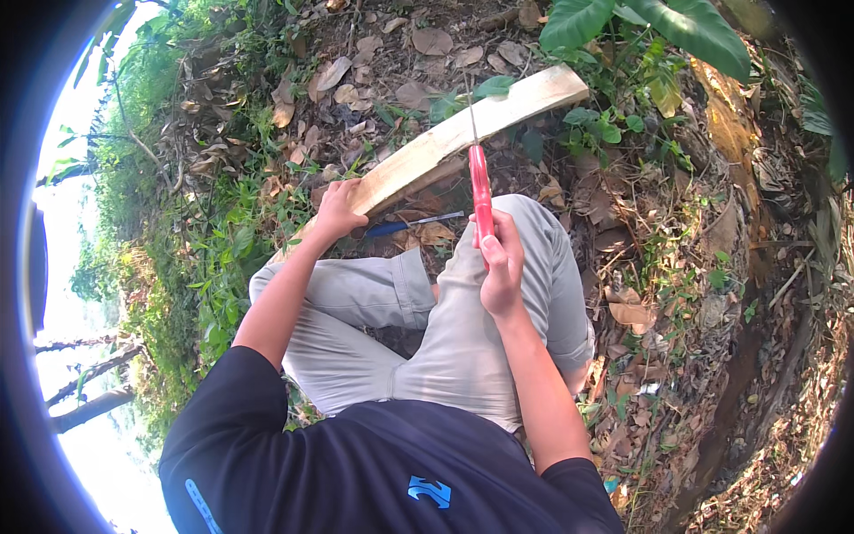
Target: The person uses a hand saw to cut a strip of wood while sitting on the ground outdoors, handling the saw by its red handle and stabilizing the wood by hand.
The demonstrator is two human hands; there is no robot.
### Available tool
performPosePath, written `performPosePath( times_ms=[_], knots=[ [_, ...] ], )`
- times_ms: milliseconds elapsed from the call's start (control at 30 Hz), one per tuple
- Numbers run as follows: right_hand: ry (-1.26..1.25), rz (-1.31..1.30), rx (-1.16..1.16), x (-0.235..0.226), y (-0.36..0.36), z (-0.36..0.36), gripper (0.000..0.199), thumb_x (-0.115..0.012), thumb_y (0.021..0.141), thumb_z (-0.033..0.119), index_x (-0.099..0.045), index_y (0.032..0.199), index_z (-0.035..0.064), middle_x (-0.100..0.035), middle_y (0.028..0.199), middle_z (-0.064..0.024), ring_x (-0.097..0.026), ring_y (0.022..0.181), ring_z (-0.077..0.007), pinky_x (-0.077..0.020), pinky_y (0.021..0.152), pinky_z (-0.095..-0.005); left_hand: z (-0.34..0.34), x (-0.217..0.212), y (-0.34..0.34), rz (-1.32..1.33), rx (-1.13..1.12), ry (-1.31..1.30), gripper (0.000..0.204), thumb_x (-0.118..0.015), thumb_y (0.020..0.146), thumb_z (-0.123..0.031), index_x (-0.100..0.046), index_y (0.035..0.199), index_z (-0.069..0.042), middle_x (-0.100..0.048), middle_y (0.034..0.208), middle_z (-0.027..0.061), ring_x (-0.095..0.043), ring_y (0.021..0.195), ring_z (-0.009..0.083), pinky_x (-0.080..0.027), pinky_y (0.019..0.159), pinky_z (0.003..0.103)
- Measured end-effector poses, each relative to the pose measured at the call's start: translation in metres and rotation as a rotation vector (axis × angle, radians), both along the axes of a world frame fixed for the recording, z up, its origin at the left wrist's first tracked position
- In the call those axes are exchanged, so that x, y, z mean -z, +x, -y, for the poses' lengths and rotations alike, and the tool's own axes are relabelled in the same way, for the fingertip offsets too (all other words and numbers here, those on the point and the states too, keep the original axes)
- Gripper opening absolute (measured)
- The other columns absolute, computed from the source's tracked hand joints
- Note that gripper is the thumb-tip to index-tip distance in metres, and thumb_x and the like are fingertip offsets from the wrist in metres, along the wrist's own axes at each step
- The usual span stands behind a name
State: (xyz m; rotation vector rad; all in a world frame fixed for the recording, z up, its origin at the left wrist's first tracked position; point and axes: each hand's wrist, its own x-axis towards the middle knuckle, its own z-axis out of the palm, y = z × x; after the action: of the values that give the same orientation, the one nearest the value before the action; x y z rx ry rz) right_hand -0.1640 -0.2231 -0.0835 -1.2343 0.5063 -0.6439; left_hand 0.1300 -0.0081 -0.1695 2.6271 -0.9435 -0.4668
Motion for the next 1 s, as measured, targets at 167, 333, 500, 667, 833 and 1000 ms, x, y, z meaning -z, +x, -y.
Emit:
performPosePath(
  times_ms=[167,333,500,667,833,1000],
  knots=[
    [0.029,0.061,0.060,0.002,-0.002,-0.002,0.052,-0.052,0.095,0.046,-0.060,0.122,0.0021,-0.054,0.089,-0.0008,-0.041,0.072,-0.0056,-0.0302,0.061,-0.0218,0.004,-0.014,0.020,-0.159,0.059,0.025,0.076,-0.082,0.061,-0.023,-0.066,0.135,-0.018,-0.061,0.121,0.0146,-0.062,0.114,0.0338,-0.051,0.101,0.041],
    [0.024,0.072,0.070,0.002,-0.001,-0.003,0.056,-0.051,0.094,0.050,-0.060,0.122,0.0025,-0.054,0.088,-0.0010,-0.042,0.072,-0.0055,-0.0286,0.060,-0.0224,0.008,-0.032,0.045,-0.405,0.099,-0.003,0.066,-0.077,0.067,-0.010,-0.069,0.133,-0.011,-0.073,0.123,0.0158,-0.069,0.116,0.0295,-0.055,0.102,0.040],
    [0.038,0.055,0.076,0.005,-0.001,-0.001,0.058,-0.051,0.094,0.052,-0.060,0.122,0.0024,-0.053,0.086,-0.0004,-0.038,0.068,-0.0054,-0.0286,0.060,-0.0231,0.016,-0.037,0.058,-0.464,0.136,0.005,0.065,-0.075,0.069,-0.005,-0.069,0.133,-0.010,-0.074,0.123,0.0145,-0.069,0.116,0.0258,-0.053,0.104,0.039],
    [0.093,0.031,0.039,0.001,0.001,-0.002,0.055,-0.052,0.095,0.048,-0.057,0.118,-0.0019,-0.055,0.092,-0.0065,-0.053,0.083,-0.0138,-0.0428,0.081,-0.0296,0.007,-0.017,0.056,-0.426,0.151,-0.045,0.064,-0.076,0.069,-0.003,-0.070,0.131,-0.013,-0.073,0.124,0.0147,-0.069,0.117,0.0279,-0.054,0.103,0.040],
    [0.036,0.098,0.064,0.004,0.010,0.001,0.048,-0.049,0.097,0.043,-0.059,0.119,0.0002,-0.052,0.084,-0.0009,-0.039,0.069,-0.0061,-0.0297,0.062,-0.0224,0.018,-0.015,0.022,-0.135,0.124,0.036,0.059,-0.081,0.067,-0.011,-0.065,0.122,-0.019,-0.069,0.121,0.0097,-0.065,0.118,0.0288,-0.052,0.102,0.042],
    [0.044,0.130,0.086,0.000,0.010,0.000,0.046,-0.049,0.098,0.040,-0.059,0.119,-0.0003,-0.052,0.084,-0.0012,-0.041,0.072,-0.0064,-0.0325,0.066,-0.0232,0.027,-0.001,-0.028,0.026,0.048,-0.228,0.058,-0.077,0.071,-0.009,-0.059,0.126,-0.012,-0.060,0.122,0.0181,-0.056,0.119,0.0393,-0.047,0.102,0.046]
  ],
)
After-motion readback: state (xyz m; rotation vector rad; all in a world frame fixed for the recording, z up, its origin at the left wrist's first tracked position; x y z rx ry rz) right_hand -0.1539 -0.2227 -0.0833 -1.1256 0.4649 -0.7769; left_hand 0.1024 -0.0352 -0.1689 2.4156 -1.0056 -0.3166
